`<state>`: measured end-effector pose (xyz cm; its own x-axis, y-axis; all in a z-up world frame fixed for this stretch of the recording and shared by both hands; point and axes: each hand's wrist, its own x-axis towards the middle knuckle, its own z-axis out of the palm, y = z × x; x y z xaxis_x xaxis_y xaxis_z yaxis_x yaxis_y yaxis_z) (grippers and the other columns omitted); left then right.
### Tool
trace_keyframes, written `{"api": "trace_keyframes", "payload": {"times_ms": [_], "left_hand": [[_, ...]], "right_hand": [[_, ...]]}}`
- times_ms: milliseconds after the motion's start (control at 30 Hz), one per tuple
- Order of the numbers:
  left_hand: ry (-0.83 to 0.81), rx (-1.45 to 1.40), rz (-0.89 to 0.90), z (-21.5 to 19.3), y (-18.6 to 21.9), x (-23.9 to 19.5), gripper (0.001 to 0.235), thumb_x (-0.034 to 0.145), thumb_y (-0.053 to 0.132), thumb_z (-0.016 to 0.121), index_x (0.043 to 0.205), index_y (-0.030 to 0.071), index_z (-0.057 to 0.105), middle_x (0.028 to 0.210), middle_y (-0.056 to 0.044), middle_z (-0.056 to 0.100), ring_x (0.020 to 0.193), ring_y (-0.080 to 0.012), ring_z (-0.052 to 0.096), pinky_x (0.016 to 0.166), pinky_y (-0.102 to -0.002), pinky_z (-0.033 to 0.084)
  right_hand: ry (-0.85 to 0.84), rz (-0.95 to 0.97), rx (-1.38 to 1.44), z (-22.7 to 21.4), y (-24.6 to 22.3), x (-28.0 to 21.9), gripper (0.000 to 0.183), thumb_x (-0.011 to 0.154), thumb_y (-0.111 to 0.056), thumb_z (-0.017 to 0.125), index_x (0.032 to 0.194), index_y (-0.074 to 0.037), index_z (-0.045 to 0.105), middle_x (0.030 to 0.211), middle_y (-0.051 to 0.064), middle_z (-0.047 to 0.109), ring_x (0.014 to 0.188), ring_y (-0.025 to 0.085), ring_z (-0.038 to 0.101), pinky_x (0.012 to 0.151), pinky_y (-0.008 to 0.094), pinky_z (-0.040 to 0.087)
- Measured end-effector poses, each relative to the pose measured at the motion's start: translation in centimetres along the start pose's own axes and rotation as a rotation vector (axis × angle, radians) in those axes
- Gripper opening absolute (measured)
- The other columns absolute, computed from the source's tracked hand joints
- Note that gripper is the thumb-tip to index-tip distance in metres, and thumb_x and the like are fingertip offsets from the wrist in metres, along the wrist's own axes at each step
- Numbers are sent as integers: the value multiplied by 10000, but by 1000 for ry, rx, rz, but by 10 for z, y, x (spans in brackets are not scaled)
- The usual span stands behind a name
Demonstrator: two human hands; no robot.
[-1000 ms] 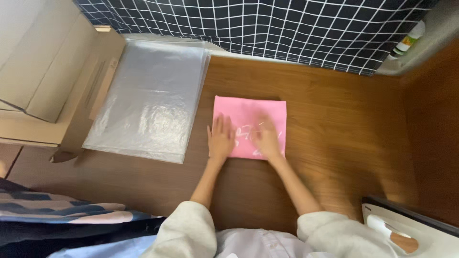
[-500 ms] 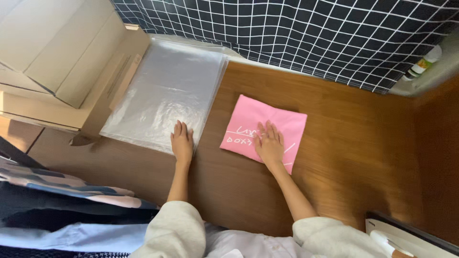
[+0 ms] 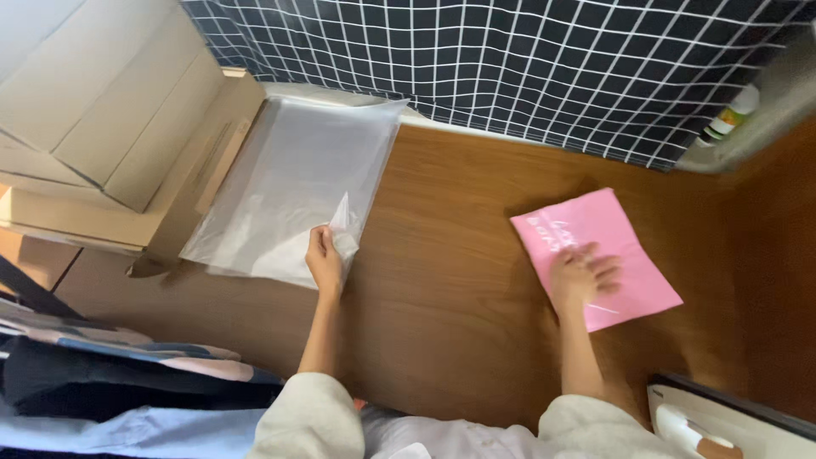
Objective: The person irons a pink t-shirt on a wooden table, folds it, places it into a clear plastic bag, and puts the bag into a cardboard box. They then retrieve a blue and white striped shirt from a clothing rack, lay it on the table, and smooth it out.
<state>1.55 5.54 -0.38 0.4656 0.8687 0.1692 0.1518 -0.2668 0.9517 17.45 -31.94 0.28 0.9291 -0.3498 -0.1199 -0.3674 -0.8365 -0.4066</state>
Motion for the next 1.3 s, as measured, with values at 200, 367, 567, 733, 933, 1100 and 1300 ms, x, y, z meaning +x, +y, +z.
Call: {"api": "trace_keyframes", "payload": {"times_ms": [200,367,567,733,933,1100,1300], "left_hand": [[-152,-401,-193,52,1,-13,171,940,132,333,913,134,502,799,-2,498,801,-99,453,765,-280,416],[-210,-779,-594,69,27,-18,335,852,364,546,1046,98,484,921,-61,520,848,-158,523,803,-306,445],[-351,-575,-321,37,39,-13,319,793,303,559,550,109,484,534,-21,487,533,-115,503,547,-224,423],[-258,-278,-192,14,11,7,204,694,309,555,575,149,513,654,21,517,627,-103,452,510,-250,384],[-351,402,291,-1,80,-14,222,845,221,508,844,36,631,837,-179,592,785,-375,587,670,-433,480],[-568,-55,209,49,121,-66,268,858,295,553,972,62,621,894,-147,614,901,-313,594,758,-397,477],[-645,16,57,57,174,-98,689,740,557,598,1190,55,456,1107,-219,460,1076,-425,469,909,-463,383]], "right_hand": [[358,-310,308,21,35,32,540,807,-239,586,1286,-53,417,1305,339,249,1238,492,217,1022,551,136],[-470,-171,1296,-83,-41,-64,621,845,-471,418,1266,-31,297,1288,270,326,1219,419,307,993,508,265],[-1092,319,1870,-81,-46,-58,877,736,-613,482,1346,-91,129,1387,285,169,1241,485,253,958,594,272],[-1011,72,1384,-53,-42,-51,623,849,-275,464,1347,-80,143,1322,247,354,1175,383,418,931,462,381],[-412,-9,1154,-54,-86,-100,436,719,-204,634,1114,-38,553,1004,169,604,934,248,590,787,504,446],[-416,-573,1068,-40,-96,-119,316,880,-104,443,1176,-37,533,1177,192,523,1128,273,461,967,395,363],[-553,-1032,752,-21,-93,-138,299,715,15,546,995,-51,627,1211,143,519,1152,324,453,936,452,366]]}}
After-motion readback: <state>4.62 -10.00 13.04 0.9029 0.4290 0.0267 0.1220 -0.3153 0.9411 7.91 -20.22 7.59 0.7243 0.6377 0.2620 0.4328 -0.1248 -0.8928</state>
